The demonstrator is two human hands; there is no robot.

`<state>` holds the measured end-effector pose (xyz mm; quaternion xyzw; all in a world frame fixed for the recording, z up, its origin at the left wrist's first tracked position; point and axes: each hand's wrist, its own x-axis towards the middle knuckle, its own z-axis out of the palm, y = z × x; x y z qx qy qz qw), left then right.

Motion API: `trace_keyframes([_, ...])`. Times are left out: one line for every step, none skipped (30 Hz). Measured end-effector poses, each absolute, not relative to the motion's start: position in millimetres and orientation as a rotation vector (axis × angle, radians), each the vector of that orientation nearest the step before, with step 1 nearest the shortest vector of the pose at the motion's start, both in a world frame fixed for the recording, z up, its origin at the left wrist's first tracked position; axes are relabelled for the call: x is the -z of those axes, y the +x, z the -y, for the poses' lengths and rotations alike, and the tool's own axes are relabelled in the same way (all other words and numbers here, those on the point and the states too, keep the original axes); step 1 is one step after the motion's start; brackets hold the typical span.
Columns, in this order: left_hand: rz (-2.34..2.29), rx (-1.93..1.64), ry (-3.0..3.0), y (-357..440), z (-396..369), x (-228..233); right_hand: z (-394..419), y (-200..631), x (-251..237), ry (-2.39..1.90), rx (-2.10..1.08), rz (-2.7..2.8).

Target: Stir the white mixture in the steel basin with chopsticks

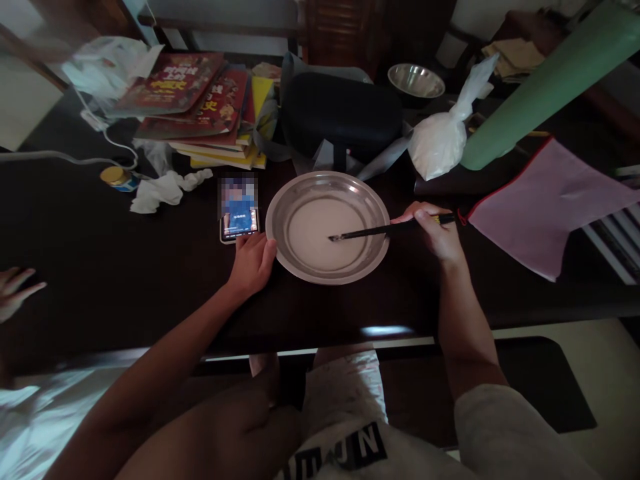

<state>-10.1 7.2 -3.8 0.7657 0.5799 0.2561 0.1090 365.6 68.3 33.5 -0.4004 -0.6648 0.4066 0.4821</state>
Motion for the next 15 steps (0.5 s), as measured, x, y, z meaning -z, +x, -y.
trace_keyframes([-1.706, -0.751, 2.253, -10.2, -7.2, 4.0, -68.3, 365.6, -33.3, -0.964, -0.999, 1.629])
trace_keyframes([-1.708, -0.749, 2.255, -10.3, -7.2, 4.2, -68.2, 365.1, -33.4, -0.953, -1.018, 1.653])
trace_keyframes([-1.71, -0.748, 2.255, -10.4, -7.3, 4.3, -68.0, 364.4, -33.7, -0.946, -1.039, 1.685])
trace_keyframes([-1.711, -0.75, 2.256, -10.5, -7.3, 4.3, -67.8, 363.6, -34.1, -0.946, -1.05, 1.71])
trace_keyframes([-1.709, -0.754, 2.255, -10.5, -7.3, 4.1, -67.6, 363.0, -34.5, -0.956, -1.045, 1.723])
trace_keyframes([-1.705, -0.76, 2.253, -10.5, -7.3, 4.0, -67.5, 362.6, -34.8, -0.971, -1.026, 1.717])
trace_keyframes([-1.698, -0.767, 2.251, -10.5, -7.3, 3.8, -67.5, 362.7, -34.9, -0.988, -0.999, 1.691])
trace_keyframes([-1.69, -0.772, 2.248, -10.5, -7.4, 3.6, -67.5, 363.0, -34.8, -1.001, -0.974, 1.655])
trace_keyframes([-1.684, -0.777, 2.244, -10.4, -7.4, 3.6, -67.5, 363.4, -34.6, -1.006, -0.96, 1.623])
trace_keyframes([-1.683, -0.782, 2.239, -10.3, -7.5, 3.6, -67.4, 363.7, -34.3, -1.002, -0.963, 1.605])
trace_keyframes([-1.686, -0.787, 2.236, -10.1, -7.5, 3.8, -67.3, 363.8, -34.2, -0.993, -0.983, 1.609])
trace_keyframes([-1.691, -0.79, 2.234, -10.0, -7.6, 4.0, -67.1, 363.6, -34.2, -0.983, -1.011, 1.63])
trace_keyframes([-1.696, -0.791, 2.234, -9.9, -7.6, 4.2, -66.8, 363.3, -34.5, -0.976, -1.034, 1.661])
trace_keyframes([-1.7, -0.79, 2.235, -9.8, -7.5, 4.4, -66.7, 363.1, -34.9, -0.974, -1.041, 1.688])
trace_keyframes([-1.703, -0.79, 2.237, -9.7, -7.5, 4.6, -66.7, 362.9, -35.4, -0.98, -1.031, 1.703])
